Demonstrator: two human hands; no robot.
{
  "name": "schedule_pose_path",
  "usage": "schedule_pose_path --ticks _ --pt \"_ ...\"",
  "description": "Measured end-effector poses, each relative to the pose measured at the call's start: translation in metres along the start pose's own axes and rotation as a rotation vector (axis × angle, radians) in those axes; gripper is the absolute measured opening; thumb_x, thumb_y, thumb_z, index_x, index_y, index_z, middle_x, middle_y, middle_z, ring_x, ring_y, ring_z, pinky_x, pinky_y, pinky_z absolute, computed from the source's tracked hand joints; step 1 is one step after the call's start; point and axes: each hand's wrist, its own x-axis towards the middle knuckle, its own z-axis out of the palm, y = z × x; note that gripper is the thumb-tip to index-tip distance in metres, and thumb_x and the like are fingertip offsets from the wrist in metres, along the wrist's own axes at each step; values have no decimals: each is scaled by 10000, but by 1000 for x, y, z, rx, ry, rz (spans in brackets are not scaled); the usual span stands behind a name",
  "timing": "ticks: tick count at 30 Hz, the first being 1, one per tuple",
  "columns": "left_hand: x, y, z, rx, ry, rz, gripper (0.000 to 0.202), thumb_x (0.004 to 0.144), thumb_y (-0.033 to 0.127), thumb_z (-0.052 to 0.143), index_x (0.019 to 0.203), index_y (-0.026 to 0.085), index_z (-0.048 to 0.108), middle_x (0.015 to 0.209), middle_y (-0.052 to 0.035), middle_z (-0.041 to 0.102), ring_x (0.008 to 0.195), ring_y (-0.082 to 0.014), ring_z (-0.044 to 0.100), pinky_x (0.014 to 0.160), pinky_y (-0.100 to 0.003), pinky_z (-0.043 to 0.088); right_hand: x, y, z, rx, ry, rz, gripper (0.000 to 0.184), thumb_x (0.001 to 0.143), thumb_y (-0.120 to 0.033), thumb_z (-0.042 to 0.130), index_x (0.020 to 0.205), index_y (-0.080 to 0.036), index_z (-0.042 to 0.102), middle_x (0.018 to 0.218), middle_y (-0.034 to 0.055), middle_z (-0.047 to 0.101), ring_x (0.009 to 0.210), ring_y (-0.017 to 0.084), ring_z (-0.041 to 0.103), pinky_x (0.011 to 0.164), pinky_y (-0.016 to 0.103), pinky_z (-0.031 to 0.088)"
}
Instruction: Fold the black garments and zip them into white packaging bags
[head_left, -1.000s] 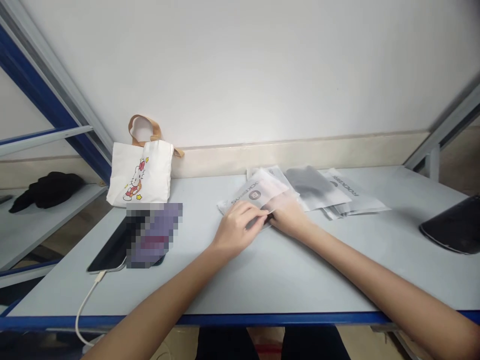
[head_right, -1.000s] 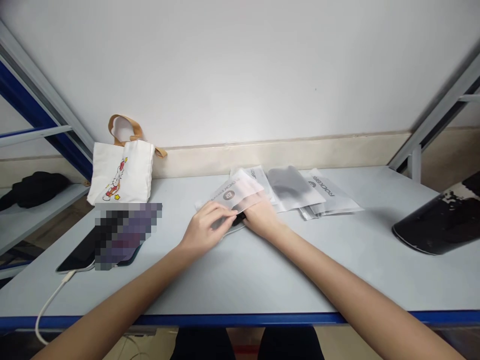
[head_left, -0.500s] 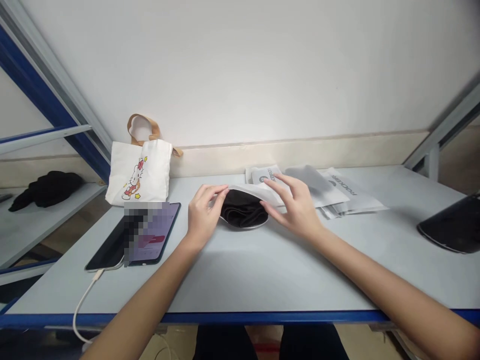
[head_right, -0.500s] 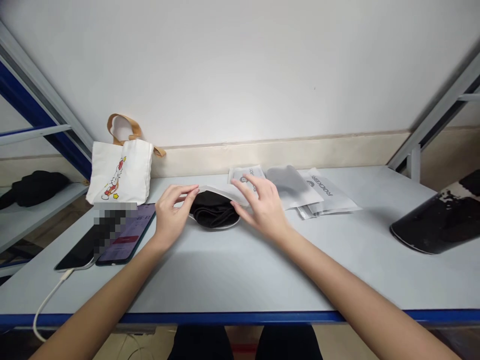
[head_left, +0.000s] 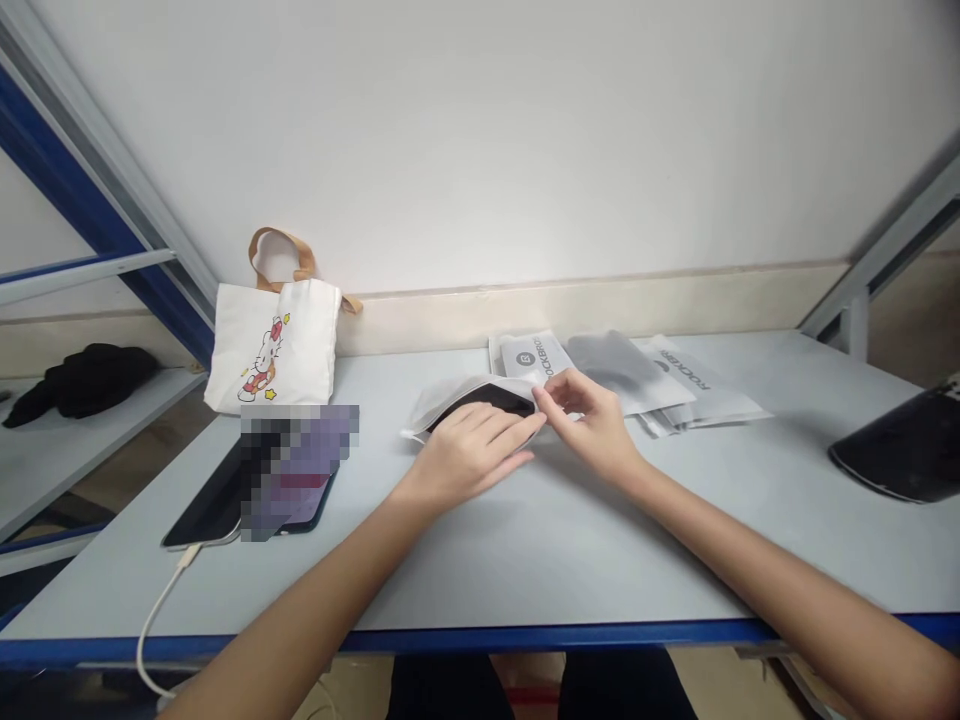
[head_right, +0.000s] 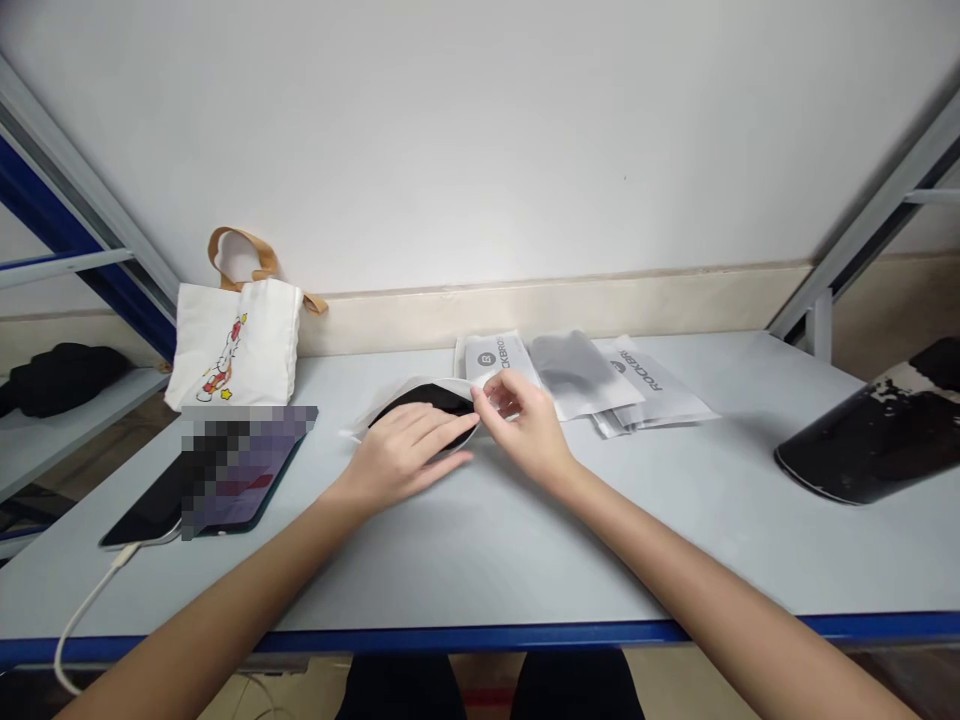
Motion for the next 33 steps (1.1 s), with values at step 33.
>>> schedule_pose_path --ticks 33 --pt "-9 -16 -3 -129 133 -357 97 852 169 541 888 197 626 808 3 688 750 -131 609 694 -252 472 24 27 -31 -166 284 84 245 820 -449 564 736 -219 555 757 25 601 666 171 569 611 324 473"
